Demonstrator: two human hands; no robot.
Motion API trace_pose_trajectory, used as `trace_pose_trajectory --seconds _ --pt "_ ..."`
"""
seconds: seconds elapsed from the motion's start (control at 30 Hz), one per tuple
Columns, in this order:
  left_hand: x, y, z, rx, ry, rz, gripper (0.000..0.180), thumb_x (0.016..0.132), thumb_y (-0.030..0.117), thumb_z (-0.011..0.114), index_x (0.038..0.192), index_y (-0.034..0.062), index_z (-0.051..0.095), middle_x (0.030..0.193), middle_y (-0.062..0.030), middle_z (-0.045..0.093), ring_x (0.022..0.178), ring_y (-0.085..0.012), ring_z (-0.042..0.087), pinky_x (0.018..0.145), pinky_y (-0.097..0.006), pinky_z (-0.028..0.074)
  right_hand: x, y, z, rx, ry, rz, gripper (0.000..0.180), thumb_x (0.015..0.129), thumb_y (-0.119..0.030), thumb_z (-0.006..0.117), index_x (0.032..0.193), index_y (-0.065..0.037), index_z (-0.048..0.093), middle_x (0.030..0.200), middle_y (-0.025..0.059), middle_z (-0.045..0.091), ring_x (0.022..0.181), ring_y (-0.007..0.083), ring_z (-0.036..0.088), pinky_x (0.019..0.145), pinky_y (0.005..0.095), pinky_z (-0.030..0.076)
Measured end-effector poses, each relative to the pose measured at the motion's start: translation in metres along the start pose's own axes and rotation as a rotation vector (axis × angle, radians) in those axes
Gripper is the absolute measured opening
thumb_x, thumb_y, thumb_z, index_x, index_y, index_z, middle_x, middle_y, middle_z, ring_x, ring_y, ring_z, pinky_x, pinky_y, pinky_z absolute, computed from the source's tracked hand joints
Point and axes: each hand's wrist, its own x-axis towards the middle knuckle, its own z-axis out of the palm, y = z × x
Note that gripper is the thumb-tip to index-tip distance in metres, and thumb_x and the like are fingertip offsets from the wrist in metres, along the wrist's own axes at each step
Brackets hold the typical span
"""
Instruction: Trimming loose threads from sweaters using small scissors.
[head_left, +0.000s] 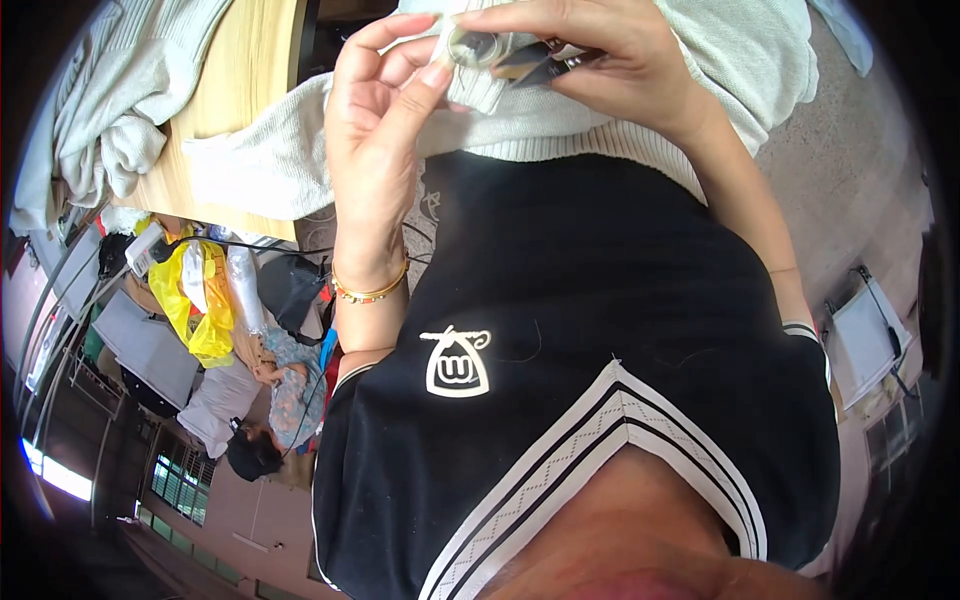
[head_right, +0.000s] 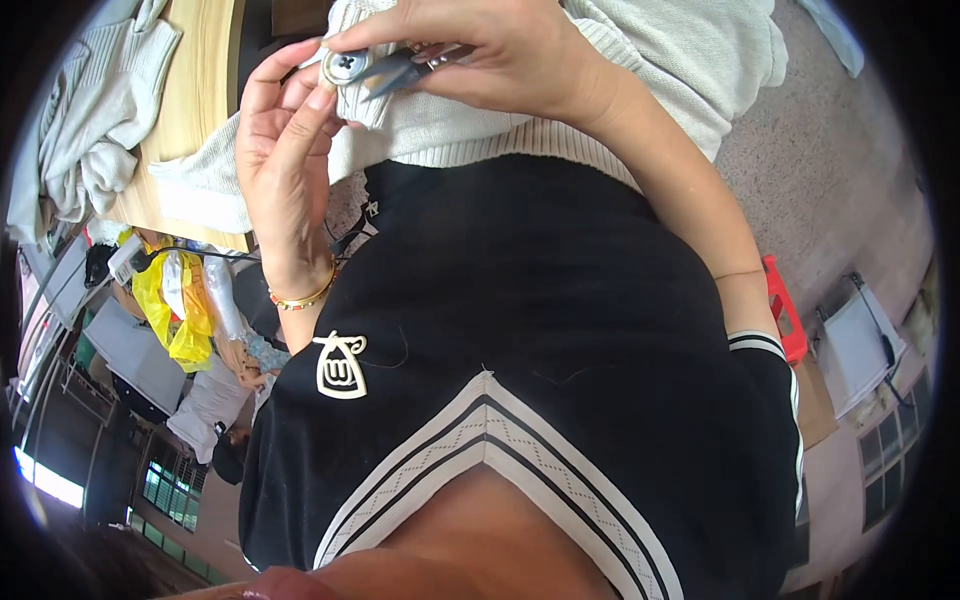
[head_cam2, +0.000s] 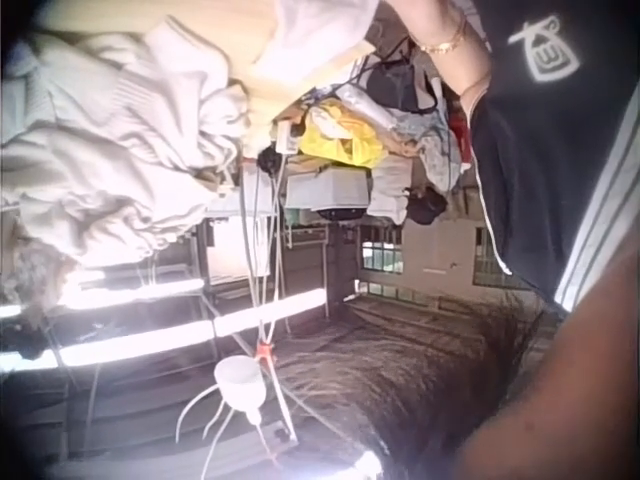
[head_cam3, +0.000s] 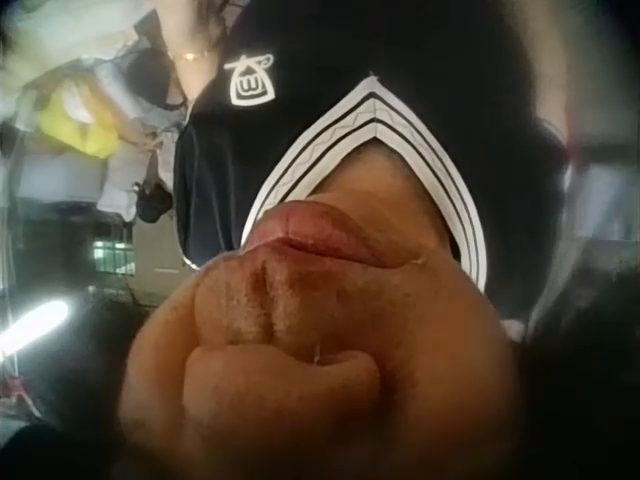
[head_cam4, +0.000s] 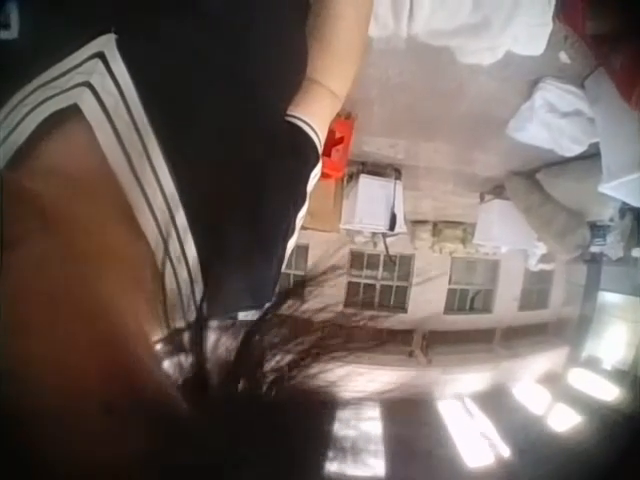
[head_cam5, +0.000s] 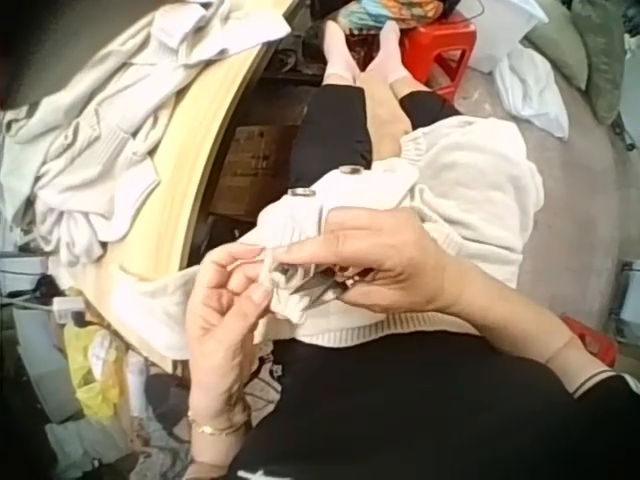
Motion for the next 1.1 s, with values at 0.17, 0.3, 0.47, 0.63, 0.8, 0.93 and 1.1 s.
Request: trace_pose_trajectory --seconds 0.17,0.3,0.47,0.63,0.8,0.93,1.1 --pt "0.0 -0.01 -0.008 0.096 -0.007 0.126 0.026 0.097 0.0 0.058 0.122 0.0007 0.052 0.107 -0.0065 0.065 0.093 -0.0093 0.063 0.077 -0.023 0.053 0.0 0.011 0.009 0.029 0.048 0.008 0.046 0.072 0.009 0.065 0.116 -0.003 0.071 0.081 0.0096 0.065 0.069 0.0218 0.063 0.063 0.0285 0.048" --pt "0.001 -0.018 -0.01 0.439 0.079 0.269 0.02 0.095 0.003 0.064 0.114 -0.0012 0.059 0.105 -0.0053 0.065 0.09 -0.0074 0.061 0.074 -0.022 0.05 0.001 0.041 0.036 0.245 0.228 -0.315 0.036 0.079 0.007 0.066 0.114 -0.001 0.071 0.083 0.0096 0.068 0.072 0.0177 0.064 0.063 0.0269 0.048" --pt "0.002 -0.022 -0.007 0.654 0.179 0.347 0.029 0.082 0.008 0.08 0.107 0.0029 0.066 0.096 -0.0032 0.066 0.077 -0.0082 0.06 0.067 -0.023 0.05 -0.003 0.023 0.033 0.275 0.102 0.251 0.02 0.089 -0.003 0.07 0.108 0.002 0.072 0.084 0.0109 0.07 0.074 0.0139 0.066 0.067 0.0256 0.05" --pt "0.007 -0.025 -0.008 0.82 0.22 0.438 0.024 0.079 0.009 0.083 0.099 0.005 0.071 0.091 -0.0032 0.063 0.07 -0.0098 0.056 0.062 -0.023 0.048 -0.003 0.026 0.034 0.312 0.093 0.282 0.019 0.088 -0.003 0.07 0.106 0.003 0.072 0.087 0.0124 0.072 0.077 0.0154 0.068 0.069 0.0256 0.051" --pt "0.008 -0.027 -0.015 0.866 0.213 0.412 0.017 0.08 0.008 0.081 0.094 0.0033 0.073 0.092 -0.004 0.064 0.071 -0.0093 0.057 0.062 -0.022 0.048 -0.001 0.029 0.033 0.196 0.022 0.261 0.017 0.089 -0.005 0.071 0.104 0.001 0.073 0.089 0.0128 0.072 0.078 0.0166 0.068 0.07 0.0262 0.052" --pt "0.011 -0.025 -0.018 0.86 0.158 0.434 0.013 0.082 0.006 0.079 0.093 0.0019 0.073 0.093 -0.0044 0.064 0.073 -0.009 0.06 0.063 -0.022 0.049 -0.007 0.046 0.038 0.093 0.081 -0.074 0.018 0.088 -0.005 0.07 0.105 0.0 0.072 0.087 0.0127 0.071 0.076 0.0203 0.068 0.069 0.0287 0.052" --pt "0.013 -0.028 -0.02 0.788 0.195 0.457 0.01 0.085 0.006 0.077 0.092 0.0005 0.072 0.093 -0.0045 0.064 0.073 -0.0089 0.061 0.063 -0.022 0.05 -0.005 0.013 0.021 0.029 -0.054 0.206 0.034 0.085 -0.007 0.071 0.119 -0.001 0.066 0.092 0.0135 0.067 0.079 0.0244 0.066 0.07 0.0309 0.051"
